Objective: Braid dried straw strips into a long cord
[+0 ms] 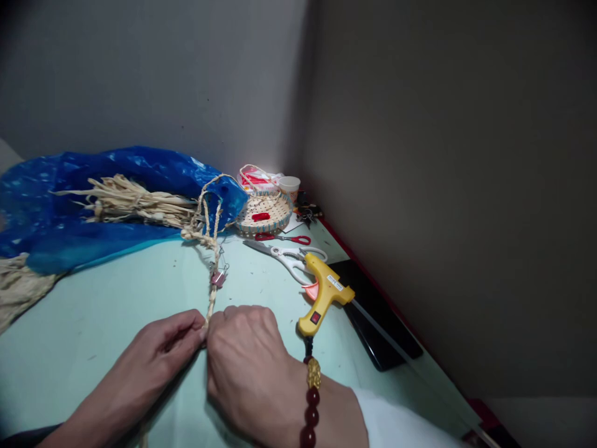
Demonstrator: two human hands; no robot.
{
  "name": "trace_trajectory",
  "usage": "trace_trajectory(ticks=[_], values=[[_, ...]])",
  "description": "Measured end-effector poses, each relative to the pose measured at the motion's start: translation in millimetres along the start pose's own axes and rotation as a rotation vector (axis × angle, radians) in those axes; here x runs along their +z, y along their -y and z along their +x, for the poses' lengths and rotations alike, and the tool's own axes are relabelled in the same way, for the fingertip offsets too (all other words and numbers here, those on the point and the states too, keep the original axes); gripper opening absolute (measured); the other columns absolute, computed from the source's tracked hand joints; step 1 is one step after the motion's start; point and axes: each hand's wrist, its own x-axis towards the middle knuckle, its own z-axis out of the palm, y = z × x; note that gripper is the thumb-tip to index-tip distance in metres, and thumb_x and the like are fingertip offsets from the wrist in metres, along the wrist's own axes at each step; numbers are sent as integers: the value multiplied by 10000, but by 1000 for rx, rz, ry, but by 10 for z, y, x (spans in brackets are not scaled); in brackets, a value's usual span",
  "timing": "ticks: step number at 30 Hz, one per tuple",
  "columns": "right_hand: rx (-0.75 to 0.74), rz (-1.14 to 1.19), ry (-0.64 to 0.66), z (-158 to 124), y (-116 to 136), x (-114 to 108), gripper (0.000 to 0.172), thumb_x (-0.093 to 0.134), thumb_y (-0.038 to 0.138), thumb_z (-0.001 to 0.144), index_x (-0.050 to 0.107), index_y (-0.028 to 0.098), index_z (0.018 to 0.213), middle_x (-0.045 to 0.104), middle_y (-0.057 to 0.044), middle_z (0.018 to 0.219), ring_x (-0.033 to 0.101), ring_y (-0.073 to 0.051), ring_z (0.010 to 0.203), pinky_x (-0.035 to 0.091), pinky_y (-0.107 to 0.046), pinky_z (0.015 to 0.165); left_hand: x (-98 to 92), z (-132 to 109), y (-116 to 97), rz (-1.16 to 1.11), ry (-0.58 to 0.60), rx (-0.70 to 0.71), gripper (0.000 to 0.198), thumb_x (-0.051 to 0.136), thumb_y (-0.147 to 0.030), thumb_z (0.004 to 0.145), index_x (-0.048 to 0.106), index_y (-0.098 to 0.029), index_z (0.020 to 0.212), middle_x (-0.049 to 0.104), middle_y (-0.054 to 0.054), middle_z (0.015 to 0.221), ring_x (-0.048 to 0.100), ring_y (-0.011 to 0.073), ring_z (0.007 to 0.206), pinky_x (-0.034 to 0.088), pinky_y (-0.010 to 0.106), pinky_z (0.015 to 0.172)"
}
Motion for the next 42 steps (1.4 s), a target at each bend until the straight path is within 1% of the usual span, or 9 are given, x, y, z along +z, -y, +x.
trace_trajectory(ticks=[6,12,16,21,26,30,33,37,42], values=[[57,-39,57,-34,131,112,110,470,101,790,554,155,838,610,-92,757,535,-211,623,178,-329,510,66,-33,34,-103,-30,-32,226,478,-348,784,430,-223,601,392,-49,584,370,150,589,283,262,547],[-90,-197,-118,-40,142,260,99,546,89,751,495,168,783,573,-67,688,506,-195,589,233,-311,491,45,4,3,-312,22,-87,240,532,-357,737,450,-212,564,448,-55,521,419,133,541,301,248,542],[-151,-340,-283,-40,139,331,132,500,42,798,465,168,778,548,-57,641,482,-183,577,287,-299,516,31,14,27,-399,5,-107,275,599,-361,700,426,-206,553,371,-79,532,330,104,533,251,223,509],[-245,-408,-442,-62,156,379,95,451,58,816,504,137,818,529,-55,631,449,-182,559,284,-310,512,44,43,124,-545,95,-187,294,631,-400,703,432,-206,608,305,-107,525,224,76,484,157,219,466],[-286,-432,-585,-59,200,525,134,424,66,792,545,123,776,502,-48,586,396,-174,509,257,-316,499,61,48,140,-490,47,-92,317,606,-426,744,454,-190,596,345,-92,537,280,82,505,224,214,475],[-283,-450,-647,-37,200,643,152,428,66,803,573,109,788,514,-51,586,381,-167,498,282,-322,518,56,42,130,-454,78,-83,322,594,-429,786,457,-204,600,352,-113,424,272,63,377,193,209,404],[-297,-424,-620,-14,167,712,171,414,72,839,582,103,834,543,-62,613,400,-173,511,321,-330,537,38,60,154,-458,80,-66,322,616,-424,789,467,-203,609,358,-121,385,233,46,331,141,207,388],[-320,-287,-449,3,118,691,144,443,142,896,583,125,865,570,-52,619,453,-181,542,385,-323,575,-2,88,221,-561,78,-133,351,671,-460,730,474,-192,619,348,-115,474,234,53,421,142,198,431],[-267,184,-144,-35,3,127,214,545,371,899,632,176,893,681,-28,771,584,-160,618,410,-269,585,-60,72,262,-493,154,-76,331,603,-476,788,490,-188,670,397,-78,552,326,98,530,239,221,499]])
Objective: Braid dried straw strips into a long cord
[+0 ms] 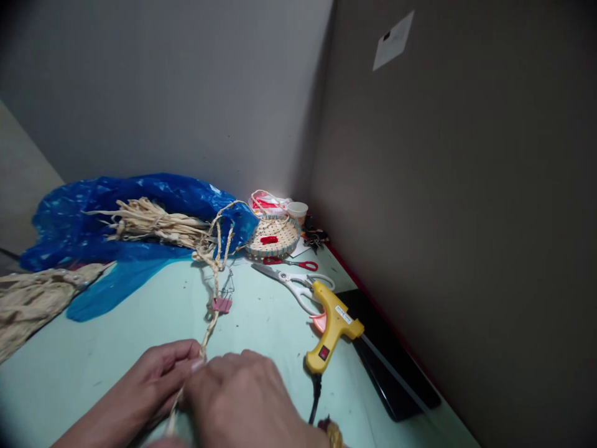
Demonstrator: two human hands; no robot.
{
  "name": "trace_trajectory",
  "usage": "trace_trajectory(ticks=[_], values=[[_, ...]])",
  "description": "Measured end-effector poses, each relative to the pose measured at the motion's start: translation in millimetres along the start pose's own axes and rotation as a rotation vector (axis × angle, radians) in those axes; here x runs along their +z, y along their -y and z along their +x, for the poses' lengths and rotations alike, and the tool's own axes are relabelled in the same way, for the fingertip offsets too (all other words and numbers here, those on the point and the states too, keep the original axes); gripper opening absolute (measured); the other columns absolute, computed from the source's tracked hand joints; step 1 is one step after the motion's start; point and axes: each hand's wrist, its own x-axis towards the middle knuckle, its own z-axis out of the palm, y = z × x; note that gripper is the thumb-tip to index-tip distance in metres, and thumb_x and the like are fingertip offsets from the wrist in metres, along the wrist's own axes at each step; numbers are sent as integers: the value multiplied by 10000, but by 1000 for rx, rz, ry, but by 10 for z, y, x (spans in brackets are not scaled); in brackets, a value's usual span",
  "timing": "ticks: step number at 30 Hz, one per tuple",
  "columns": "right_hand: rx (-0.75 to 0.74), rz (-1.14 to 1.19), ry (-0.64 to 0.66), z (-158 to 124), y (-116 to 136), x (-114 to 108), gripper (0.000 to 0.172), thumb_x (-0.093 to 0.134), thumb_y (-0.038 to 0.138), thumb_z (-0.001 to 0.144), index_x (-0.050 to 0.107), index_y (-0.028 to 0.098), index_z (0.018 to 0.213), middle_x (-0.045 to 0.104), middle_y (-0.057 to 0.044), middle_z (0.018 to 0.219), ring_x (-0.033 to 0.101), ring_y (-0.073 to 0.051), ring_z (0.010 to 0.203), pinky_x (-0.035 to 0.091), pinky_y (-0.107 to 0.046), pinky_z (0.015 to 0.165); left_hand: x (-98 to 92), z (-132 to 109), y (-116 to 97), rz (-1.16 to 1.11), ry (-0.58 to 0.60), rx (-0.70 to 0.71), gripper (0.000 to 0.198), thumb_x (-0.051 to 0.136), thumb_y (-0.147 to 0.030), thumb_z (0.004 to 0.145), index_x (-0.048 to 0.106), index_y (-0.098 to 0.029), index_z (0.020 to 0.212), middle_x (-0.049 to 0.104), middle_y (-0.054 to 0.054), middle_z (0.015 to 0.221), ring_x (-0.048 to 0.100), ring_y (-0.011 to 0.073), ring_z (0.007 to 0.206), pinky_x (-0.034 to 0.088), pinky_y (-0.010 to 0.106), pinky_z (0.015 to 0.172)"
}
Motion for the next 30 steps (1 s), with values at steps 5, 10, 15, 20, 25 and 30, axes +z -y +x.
trace_trajectory(ticks=[5,10,15,20,25,30], values=[[415,141,-164,169,-275,-527,210,471,286,956,651,200,1020,693,-29,953,608,-170,877,408,-265,754,-35,-19,-53,184,-5,23,325,492,-447,859,441,-210,643,414,-70,548,332,114,534,250,245,526],[295,79,61,593,-592,-612,284,537,287,917,614,101,1117,677,-133,1019,593,-219,910,395,-286,744,-76,-16,-102,224,33,25,322,459,-448,861,424,-217,640,373,-75,556,329,124,556,252,246,542],[162,189,288,946,-739,-629,124,668,261,835,697,146,799,709,-20,774,602,-135,698,376,-211,607,-119,-26,-175,245,32,8,324,446,-427,860,393,-226,612,373,-67,561,343,132,567,272,249,565],[131,211,324,984,-900,-554,77,676,187,818,714,149,873,716,-25,815,610,-142,733,383,-215,627,-162,-1,-187,216,62,-25,312,480,-405,847,389,-228,605,380,-65,562,346,136,576,272,251,568],[114,206,317,980,-978,-527,125,672,184,827,682,136,941,691,-19,785,582,-127,695,371,-211,621,-178,45,-112,188,44,-63,331,477,-446,851,400,-226,615,379,-69,541,327,136,561,262,256,559],[93,180,299,1021,-993,-565,51,634,138,855,669,130,820,669,-24,812,562,-128,766,350,-216,666,-200,83,-153,246,-34,-55,343,447,-469,864,408,-226,626,388,-62,562,357,145,584,282,255,571]])
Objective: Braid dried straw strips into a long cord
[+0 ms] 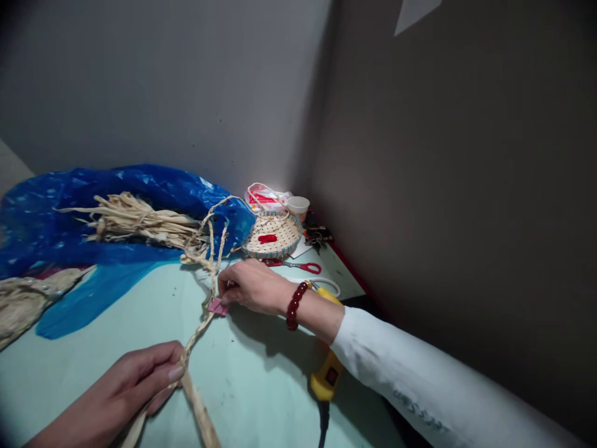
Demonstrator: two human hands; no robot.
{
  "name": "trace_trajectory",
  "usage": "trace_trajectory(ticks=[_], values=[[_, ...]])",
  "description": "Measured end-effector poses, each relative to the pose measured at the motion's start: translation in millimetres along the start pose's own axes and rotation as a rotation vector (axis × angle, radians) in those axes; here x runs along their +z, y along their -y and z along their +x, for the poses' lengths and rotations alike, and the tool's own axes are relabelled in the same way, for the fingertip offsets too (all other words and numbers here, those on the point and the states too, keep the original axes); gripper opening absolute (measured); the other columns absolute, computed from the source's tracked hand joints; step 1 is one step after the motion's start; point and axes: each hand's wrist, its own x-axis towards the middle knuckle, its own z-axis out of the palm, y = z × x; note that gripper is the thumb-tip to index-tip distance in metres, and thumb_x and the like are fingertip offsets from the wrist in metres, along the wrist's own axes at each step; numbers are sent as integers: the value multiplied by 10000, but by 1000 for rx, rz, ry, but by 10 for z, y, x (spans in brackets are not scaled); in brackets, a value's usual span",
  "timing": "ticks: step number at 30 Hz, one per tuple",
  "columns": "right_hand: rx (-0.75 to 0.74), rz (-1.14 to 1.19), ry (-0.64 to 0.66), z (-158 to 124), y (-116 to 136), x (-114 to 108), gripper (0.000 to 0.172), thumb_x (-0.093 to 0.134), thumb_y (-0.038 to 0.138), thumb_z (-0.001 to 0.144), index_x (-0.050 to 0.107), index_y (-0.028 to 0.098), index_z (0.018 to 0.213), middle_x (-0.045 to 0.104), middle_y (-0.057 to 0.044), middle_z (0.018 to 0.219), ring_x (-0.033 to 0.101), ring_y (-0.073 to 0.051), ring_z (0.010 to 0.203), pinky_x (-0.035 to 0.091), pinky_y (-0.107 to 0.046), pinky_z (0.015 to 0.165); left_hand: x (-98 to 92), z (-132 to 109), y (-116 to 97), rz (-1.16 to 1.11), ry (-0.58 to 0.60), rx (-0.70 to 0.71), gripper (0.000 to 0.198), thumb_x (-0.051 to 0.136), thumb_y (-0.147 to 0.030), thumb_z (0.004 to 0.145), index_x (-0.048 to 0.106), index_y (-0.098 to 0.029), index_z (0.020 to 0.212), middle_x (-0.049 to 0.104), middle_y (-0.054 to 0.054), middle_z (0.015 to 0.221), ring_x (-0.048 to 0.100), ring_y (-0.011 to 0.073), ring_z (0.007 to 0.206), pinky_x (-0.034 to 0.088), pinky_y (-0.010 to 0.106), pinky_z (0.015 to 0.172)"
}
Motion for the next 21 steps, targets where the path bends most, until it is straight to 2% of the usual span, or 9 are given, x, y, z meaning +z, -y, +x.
trace_trajectory(ticks=[4,7,10,15,19,21], values=[[20,-7,27,31,-31,-34,66,632,172,866,634,114,836,615,-16,751,506,-117,684,316,-218,588,1,34,-64,107,-33,16,336,428,-438,879,396,-230,616,410,-53,562,381,149,576,288,258,563],[29,4,63,63,-74,-40,174,634,278,880,610,112,835,584,0,704,466,-105,618,296,-219,543,20,51,-60,178,-59,34,344,411,-430,894,386,-235,611,429,-44,576,405,158,588,297,264,569],[26,30,53,89,-128,-43,287,668,390,850,603,111,872,604,-9,744,483,-116,640,312,-224,545,22,82,-40,217,-56,40,343,398,-423,905,390,-237,617,433,-42,586,411,161,593,300,267,572],[-48,34,24,112,-187,-86,185,649,275,872,621,114,959,639,-29,838,527,-130,717,351,-229,617,-21,174,-73,240,-58,57,354,399,-425,906,392,-235,607,417,-46,580,408,159,586,300,266,572],[-41,79,9,130,-209,-114,391,665,409,844,583,106,1077,650,-47,883,541,-145,722,373,-238,614,-53,194,-120,260,-35,43,369,397,-434,894,371,-237,584,432,-36,589,426,166,603,309,270,585],[-52,106,24,141,-224,-115,445,664,414,843,568,107,1149,658,-47,902,548,-144,733,382,-237,628,-55,189,-127,260,-31,36,368,381,-440,902,364,-240,593,421,-39,593,418,166,605,307,270,583]])
